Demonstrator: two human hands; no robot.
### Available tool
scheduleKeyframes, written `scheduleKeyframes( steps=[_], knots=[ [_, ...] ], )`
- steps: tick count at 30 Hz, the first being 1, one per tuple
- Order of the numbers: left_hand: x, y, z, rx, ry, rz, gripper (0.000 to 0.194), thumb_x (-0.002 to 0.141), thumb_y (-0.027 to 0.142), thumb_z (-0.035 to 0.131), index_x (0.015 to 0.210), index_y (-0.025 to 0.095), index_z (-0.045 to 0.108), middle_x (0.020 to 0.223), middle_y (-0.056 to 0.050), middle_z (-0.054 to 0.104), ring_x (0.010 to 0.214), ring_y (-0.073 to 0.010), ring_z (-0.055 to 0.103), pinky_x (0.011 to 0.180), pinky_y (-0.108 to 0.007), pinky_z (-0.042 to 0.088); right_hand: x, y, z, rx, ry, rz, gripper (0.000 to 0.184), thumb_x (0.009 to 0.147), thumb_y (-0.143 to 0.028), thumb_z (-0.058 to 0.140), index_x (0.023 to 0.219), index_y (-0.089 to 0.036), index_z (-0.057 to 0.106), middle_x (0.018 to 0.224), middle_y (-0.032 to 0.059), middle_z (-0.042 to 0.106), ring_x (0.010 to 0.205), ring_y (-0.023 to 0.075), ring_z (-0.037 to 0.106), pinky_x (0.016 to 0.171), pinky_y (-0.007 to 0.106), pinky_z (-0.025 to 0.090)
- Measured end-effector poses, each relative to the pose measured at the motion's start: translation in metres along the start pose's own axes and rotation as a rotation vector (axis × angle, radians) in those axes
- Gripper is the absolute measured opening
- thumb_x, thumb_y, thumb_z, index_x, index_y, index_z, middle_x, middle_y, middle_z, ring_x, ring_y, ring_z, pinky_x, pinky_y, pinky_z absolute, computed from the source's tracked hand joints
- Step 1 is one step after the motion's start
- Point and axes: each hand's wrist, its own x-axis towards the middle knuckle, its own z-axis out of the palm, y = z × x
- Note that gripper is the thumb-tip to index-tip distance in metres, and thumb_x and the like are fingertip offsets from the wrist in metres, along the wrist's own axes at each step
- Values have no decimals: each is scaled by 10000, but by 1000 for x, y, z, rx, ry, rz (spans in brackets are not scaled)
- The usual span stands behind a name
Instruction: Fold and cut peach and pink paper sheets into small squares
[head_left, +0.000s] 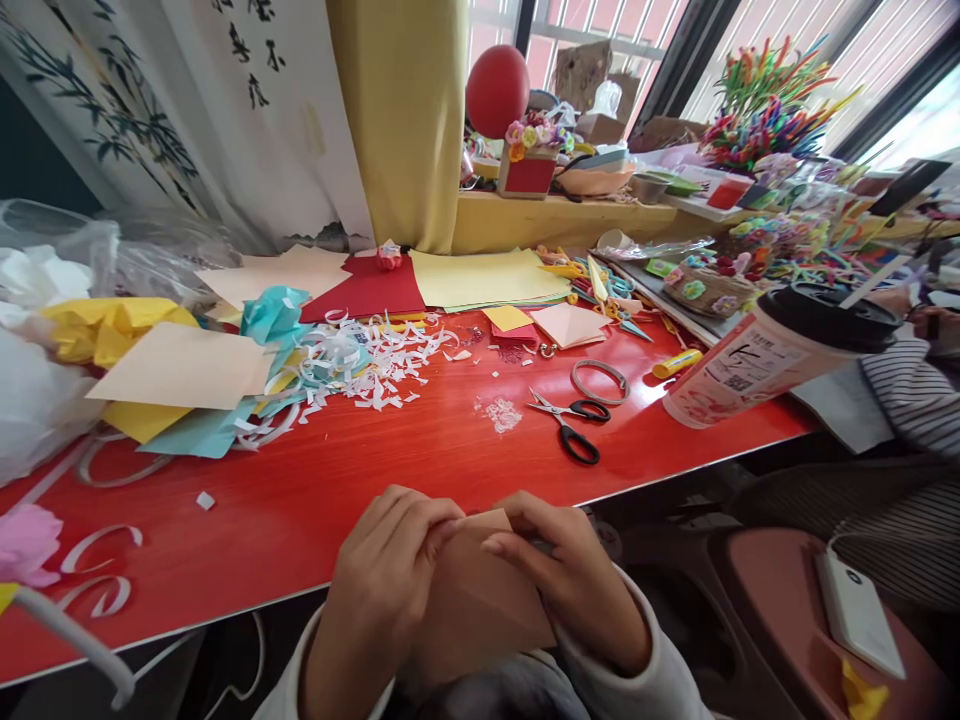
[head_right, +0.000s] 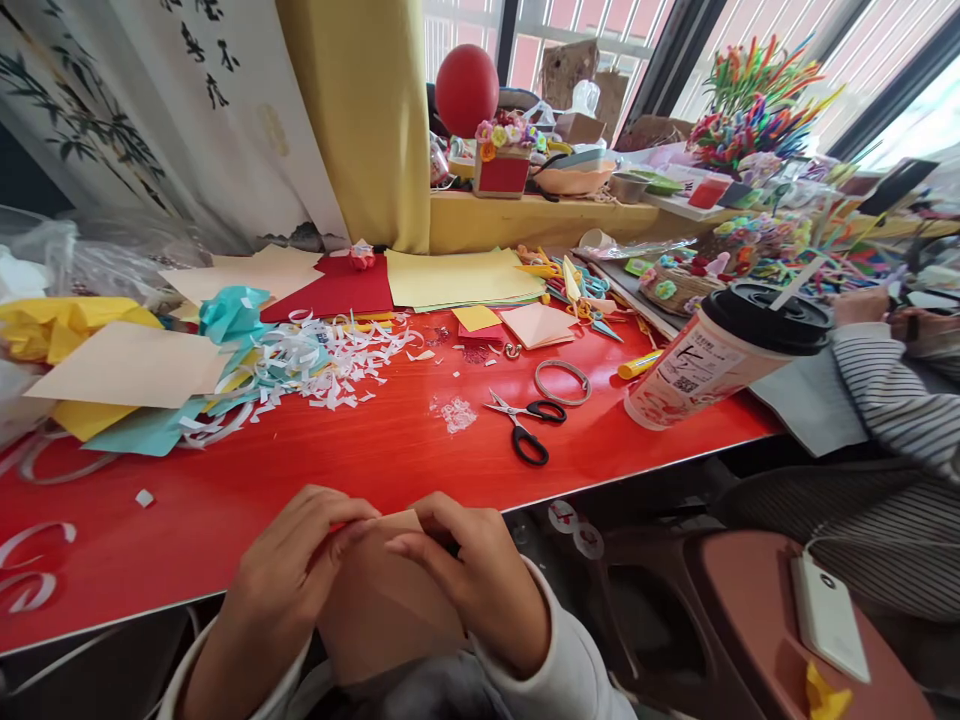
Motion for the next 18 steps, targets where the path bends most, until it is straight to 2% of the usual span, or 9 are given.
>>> scheduleKeyframes(
  steps=[3, 7, 11, 15, 18],
  knots=[
    [-1, 6, 7, -7, -41, 23, 90, 869, 113, 470, 871, 180, 530, 762, -17, 599, 718, -147, 510, 672, -271, 414, 0, 0, 1, 11, 53, -28, 253, 887, -362, 469, 760, -173, 581, 619, -15, 602, 539, 80, 535, 518, 155, 395],
    [4, 12, 16, 87, -62, 78, 91, 876, 193, 480, 841, 161, 557, 714, -29, 599, 666, -157, 517, 627, -274, 411, -2, 2, 0, -103, 135, -127, 170, 877, -203, 484, 747, -169, 587, 607, -17, 625, 523, 73, 567, 521, 142, 400],
    [11, 15, 17, 77, -109, 75, 177, 879, 203, 469, 738, 165, 568, 623, -10, 581, 579, -143, 523, 553, -259, 384, -9, 5, -10, -213, 263, -202, 155, 853, -152, 500, 723, -174, 581, 589, -23, 643, 499, 75, 583, 517, 147, 399],
    [6, 16, 14, -4, -149, 41, 192, 885, 213, 463, 730, 170, 567, 597, 13, 589, 540, -114, 545, 530, -231, 381, -24, 11, -26, -228, 424, -108, 171, 849, -199, 506, 705, -198, 597, 588, -23, 648, 510, 93, 595, 522, 165, 411],
    [-1, 16, 10, -88, -188, -9, 187, 877, 205, 476, 716, 182, 568, 583, 37, 593, 518, -85, 554, 508, -199, 377, -33, 16, -33, -108, 412, -13, 201, 851, -264, 511, 691, -203, 615, 588, -16, 643, 520, 104, 593, 512, 174, 415]
  ],
)
